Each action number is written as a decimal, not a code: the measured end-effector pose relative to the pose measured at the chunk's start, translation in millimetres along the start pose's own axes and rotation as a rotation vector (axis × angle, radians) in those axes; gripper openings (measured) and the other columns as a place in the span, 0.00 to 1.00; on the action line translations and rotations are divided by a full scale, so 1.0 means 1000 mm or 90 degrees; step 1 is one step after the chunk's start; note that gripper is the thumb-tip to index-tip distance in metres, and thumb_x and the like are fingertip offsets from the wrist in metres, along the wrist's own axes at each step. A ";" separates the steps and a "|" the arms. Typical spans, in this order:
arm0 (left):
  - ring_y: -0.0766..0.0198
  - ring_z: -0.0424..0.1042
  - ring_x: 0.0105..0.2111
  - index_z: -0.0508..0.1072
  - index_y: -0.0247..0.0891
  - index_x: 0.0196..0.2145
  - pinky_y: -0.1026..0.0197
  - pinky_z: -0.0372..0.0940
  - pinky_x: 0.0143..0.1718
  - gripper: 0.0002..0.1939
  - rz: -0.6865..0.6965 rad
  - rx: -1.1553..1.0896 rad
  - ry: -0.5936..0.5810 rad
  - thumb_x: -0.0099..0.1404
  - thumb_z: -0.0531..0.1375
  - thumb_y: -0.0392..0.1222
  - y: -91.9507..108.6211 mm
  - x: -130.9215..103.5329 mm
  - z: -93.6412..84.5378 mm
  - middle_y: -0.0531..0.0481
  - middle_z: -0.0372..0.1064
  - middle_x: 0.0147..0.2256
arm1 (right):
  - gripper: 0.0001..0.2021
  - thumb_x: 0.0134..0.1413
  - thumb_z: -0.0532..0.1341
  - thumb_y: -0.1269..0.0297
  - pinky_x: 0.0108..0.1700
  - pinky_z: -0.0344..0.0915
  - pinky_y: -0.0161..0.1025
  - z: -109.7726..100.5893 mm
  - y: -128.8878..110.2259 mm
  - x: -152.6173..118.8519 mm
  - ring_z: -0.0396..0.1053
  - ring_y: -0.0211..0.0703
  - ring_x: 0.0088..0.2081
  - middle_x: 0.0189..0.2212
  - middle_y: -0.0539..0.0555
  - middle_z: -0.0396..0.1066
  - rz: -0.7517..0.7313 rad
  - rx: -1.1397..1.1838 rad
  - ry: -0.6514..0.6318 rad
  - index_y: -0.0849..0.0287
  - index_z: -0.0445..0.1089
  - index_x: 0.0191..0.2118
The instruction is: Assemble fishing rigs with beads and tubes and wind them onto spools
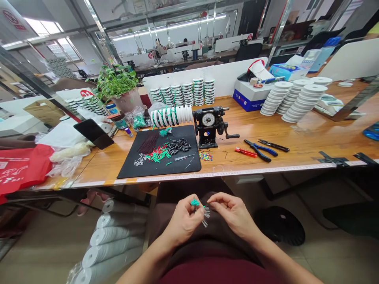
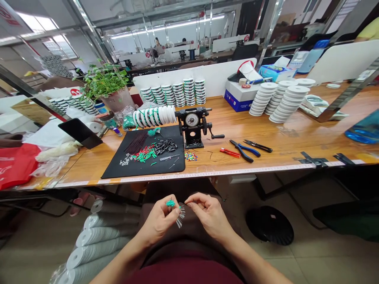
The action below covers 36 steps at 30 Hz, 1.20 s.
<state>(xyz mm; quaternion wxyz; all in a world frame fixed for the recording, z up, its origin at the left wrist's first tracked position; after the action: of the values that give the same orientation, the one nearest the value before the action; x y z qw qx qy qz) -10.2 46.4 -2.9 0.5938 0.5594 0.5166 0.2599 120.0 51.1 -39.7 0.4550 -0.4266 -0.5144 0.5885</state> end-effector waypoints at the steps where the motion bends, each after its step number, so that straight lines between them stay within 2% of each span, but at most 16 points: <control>1: 0.72 0.48 0.24 0.57 0.36 0.27 0.66 0.46 0.25 0.16 0.001 0.002 0.000 0.61 0.56 0.50 0.000 0.000 0.000 0.56 0.50 0.22 | 0.12 0.59 0.63 0.57 0.34 0.61 0.32 0.001 -0.001 0.000 0.66 0.38 0.32 0.31 0.55 0.72 -0.001 0.013 -0.008 0.61 0.75 0.37; 13: 0.72 0.48 0.23 0.57 0.36 0.26 0.66 0.46 0.25 0.16 -0.008 0.000 -0.004 0.60 0.56 0.50 0.000 0.000 0.000 0.56 0.50 0.22 | 0.10 0.58 0.64 0.59 0.34 0.62 0.31 0.002 -0.006 -0.002 0.68 0.37 0.32 0.31 0.55 0.73 -0.026 0.047 -0.005 0.60 0.77 0.36; 17: 0.72 0.47 0.24 0.56 0.36 0.27 0.66 0.46 0.26 0.16 -0.005 -0.017 -0.016 0.61 0.57 0.49 -0.004 0.001 0.002 0.56 0.49 0.22 | 0.10 0.56 0.66 0.58 0.35 0.63 0.31 0.006 -0.003 -0.001 0.69 0.38 0.32 0.31 0.56 0.74 0.016 0.093 -0.040 0.61 0.78 0.37; 20: 0.72 0.47 0.24 0.56 0.36 0.27 0.67 0.46 0.25 0.16 -0.020 -0.070 -0.072 0.59 0.58 0.48 -0.010 0.002 0.008 0.56 0.50 0.23 | 0.12 0.55 0.68 0.57 0.35 0.62 0.31 0.015 0.000 -0.001 0.68 0.36 0.32 0.31 0.55 0.73 0.067 0.145 -0.103 0.62 0.78 0.37; 22: 0.73 0.50 0.22 0.57 0.35 0.28 0.67 0.48 0.25 0.14 -0.047 -0.115 -0.118 0.59 0.57 0.47 -0.014 0.001 0.014 0.55 0.53 0.23 | 0.13 0.53 0.69 0.56 0.36 0.61 0.31 0.024 0.002 -0.003 0.66 0.35 0.31 0.30 0.54 0.71 0.117 0.233 -0.154 0.63 0.75 0.35; 24: 0.72 0.52 0.22 0.61 0.34 0.29 0.67 0.49 0.25 0.11 -0.054 -0.106 -0.138 0.61 0.55 0.45 -0.015 0.000 0.016 0.54 0.58 0.23 | 0.16 0.52 0.70 0.54 0.33 0.59 0.31 0.030 0.004 -0.005 0.63 0.33 0.27 0.26 0.51 0.67 0.160 0.334 -0.172 0.64 0.72 0.34; 26: 0.72 0.54 0.23 0.65 0.33 0.29 0.67 0.50 0.26 0.10 -0.032 -0.043 -0.132 0.63 0.54 0.44 -0.013 0.000 0.015 0.52 0.61 0.24 | 0.18 0.51 0.70 0.53 0.27 0.53 0.28 0.028 0.009 -0.005 0.54 0.29 0.22 0.21 0.47 0.60 0.177 0.381 -0.126 0.64 0.69 0.33; 28: 0.71 0.56 0.25 0.67 0.32 0.29 0.67 0.53 0.28 0.12 -0.001 0.012 -0.107 0.64 0.53 0.43 -0.008 -0.002 0.012 0.51 0.62 0.26 | 0.20 0.50 0.70 0.51 0.25 0.48 0.28 0.020 0.016 -0.004 0.49 0.28 0.22 0.21 0.47 0.57 0.170 0.352 -0.044 0.64 0.69 0.34; 31: 0.71 0.56 0.26 0.67 0.32 0.35 0.67 0.54 0.29 0.13 0.028 0.024 -0.086 0.62 0.58 0.47 -0.002 -0.005 0.009 0.53 0.60 0.26 | 0.21 0.51 0.69 0.48 0.29 0.53 0.31 0.011 0.021 -0.003 0.56 0.33 0.27 0.26 0.51 0.63 0.138 0.253 0.019 0.64 0.69 0.35; 34: 0.72 0.53 0.23 0.66 0.33 0.44 0.68 0.52 0.26 0.24 0.023 0.055 -0.056 0.56 0.66 0.50 -0.001 -0.006 0.007 0.57 0.57 0.23 | 0.21 0.55 0.66 0.47 0.31 0.54 0.33 0.007 0.016 -0.005 0.58 0.36 0.29 0.29 0.54 0.65 0.086 0.152 0.034 0.64 0.69 0.34; 36: 0.72 0.57 0.21 0.67 0.33 0.41 0.68 0.54 0.24 0.19 0.008 0.105 -0.001 0.61 0.63 0.52 -0.004 -0.005 0.003 0.56 0.60 0.22 | 0.20 0.57 0.64 0.48 0.31 0.54 0.33 0.005 0.012 -0.006 0.58 0.36 0.29 0.29 0.54 0.66 0.061 0.108 0.055 0.64 0.70 0.35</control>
<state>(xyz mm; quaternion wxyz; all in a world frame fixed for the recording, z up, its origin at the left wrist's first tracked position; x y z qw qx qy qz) -10.5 39.7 -5.0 0.5446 0.6100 0.5320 0.2200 114.9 43.2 -51.0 0.4829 -0.4356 -0.4216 0.6319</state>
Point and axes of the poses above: each hand's wrist, its own x-axis towards the middle knuckle, its own z-axis out of the palm, y = z × x, the point moved 8 cm from there along x, towards the middle knuckle
